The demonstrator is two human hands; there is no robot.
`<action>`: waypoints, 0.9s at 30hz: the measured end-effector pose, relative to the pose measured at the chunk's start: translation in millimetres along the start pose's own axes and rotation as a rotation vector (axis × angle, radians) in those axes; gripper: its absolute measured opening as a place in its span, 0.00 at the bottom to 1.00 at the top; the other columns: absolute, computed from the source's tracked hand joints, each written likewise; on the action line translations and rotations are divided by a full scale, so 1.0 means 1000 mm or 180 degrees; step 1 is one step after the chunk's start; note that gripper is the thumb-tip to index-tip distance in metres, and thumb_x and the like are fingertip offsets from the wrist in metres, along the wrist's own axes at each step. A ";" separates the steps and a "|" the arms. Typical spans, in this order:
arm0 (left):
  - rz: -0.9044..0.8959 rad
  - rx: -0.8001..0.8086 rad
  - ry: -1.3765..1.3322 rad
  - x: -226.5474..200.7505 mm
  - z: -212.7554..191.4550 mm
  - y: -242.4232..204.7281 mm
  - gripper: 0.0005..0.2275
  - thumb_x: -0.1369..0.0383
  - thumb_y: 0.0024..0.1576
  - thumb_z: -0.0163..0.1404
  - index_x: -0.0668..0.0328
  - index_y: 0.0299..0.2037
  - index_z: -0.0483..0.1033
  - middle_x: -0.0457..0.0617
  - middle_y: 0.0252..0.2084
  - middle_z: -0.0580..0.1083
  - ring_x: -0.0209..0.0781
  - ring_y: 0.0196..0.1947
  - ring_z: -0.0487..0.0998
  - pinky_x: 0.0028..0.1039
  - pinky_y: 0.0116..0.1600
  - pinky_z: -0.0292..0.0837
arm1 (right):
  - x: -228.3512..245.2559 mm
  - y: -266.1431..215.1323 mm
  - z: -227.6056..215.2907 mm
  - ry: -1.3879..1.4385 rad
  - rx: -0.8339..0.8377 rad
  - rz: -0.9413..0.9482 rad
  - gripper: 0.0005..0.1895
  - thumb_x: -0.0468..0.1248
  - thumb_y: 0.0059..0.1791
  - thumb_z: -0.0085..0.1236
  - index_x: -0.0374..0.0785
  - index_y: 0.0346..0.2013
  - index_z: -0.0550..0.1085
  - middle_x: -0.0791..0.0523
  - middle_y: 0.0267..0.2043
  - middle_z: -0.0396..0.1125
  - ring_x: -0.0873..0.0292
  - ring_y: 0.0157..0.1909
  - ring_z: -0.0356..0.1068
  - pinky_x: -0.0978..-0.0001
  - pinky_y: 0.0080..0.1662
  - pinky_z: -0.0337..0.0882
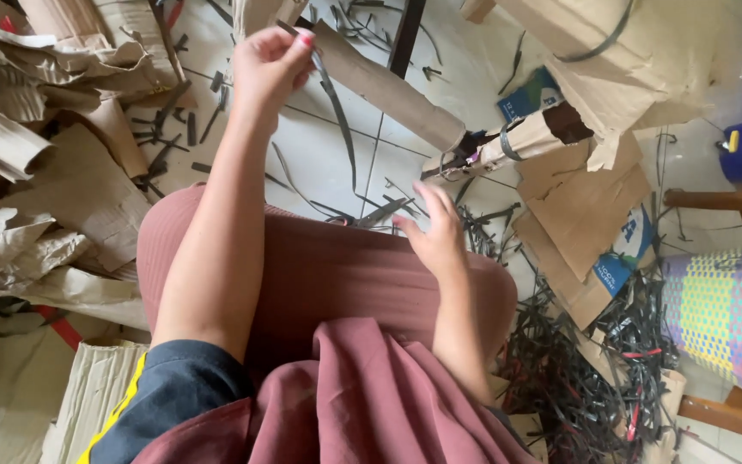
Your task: Removing plastic straps and cardboard packaging from furniture legs using scissors
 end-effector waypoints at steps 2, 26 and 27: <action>-0.0233 0.0267 -0.0017 -0.010 0.014 -0.014 0.07 0.66 0.63 0.57 0.53 0.33 0.80 0.43 0.28 0.80 0.23 0.23 0.74 0.11 0.29 0.70 | 0.034 0.032 0.015 0.0644 -0.0244 -0.0231 0.36 0.53 0.51 0.58 0.31 0.65 0.65 0.45 0.65 0.64 0.47 0.67 0.64 0.53 0.68 0.64; -0.0496 0.0037 0.0087 0.006 0.018 -0.010 0.15 0.56 0.60 0.51 0.59 0.40 0.84 0.44 0.30 0.83 0.26 0.29 0.84 0.12 0.34 0.73 | 0.040 0.048 -0.011 0.0824 -0.2122 0.0290 0.07 0.30 0.54 0.56 0.31 0.44 0.79 0.52 0.39 0.77 0.59 0.43 0.76 0.70 0.47 0.79; -0.0562 0.0063 0.0422 0.009 0.017 -0.008 0.17 0.56 0.61 0.49 0.60 0.44 0.84 0.42 0.31 0.84 0.26 0.29 0.85 0.13 0.36 0.77 | 0.042 0.055 -0.016 0.0716 -0.2341 0.0295 0.07 0.29 0.53 0.57 0.31 0.43 0.80 0.53 0.35 0.77 0.61 0.39 0.76 0.71 0.42 0.79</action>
Point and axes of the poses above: each hand's wrist, its own y-axis towards the middle knuckle, its own z-axis out of the palm, x = y × z, the point moved 3 cm from there along y, towards the middle knuckle
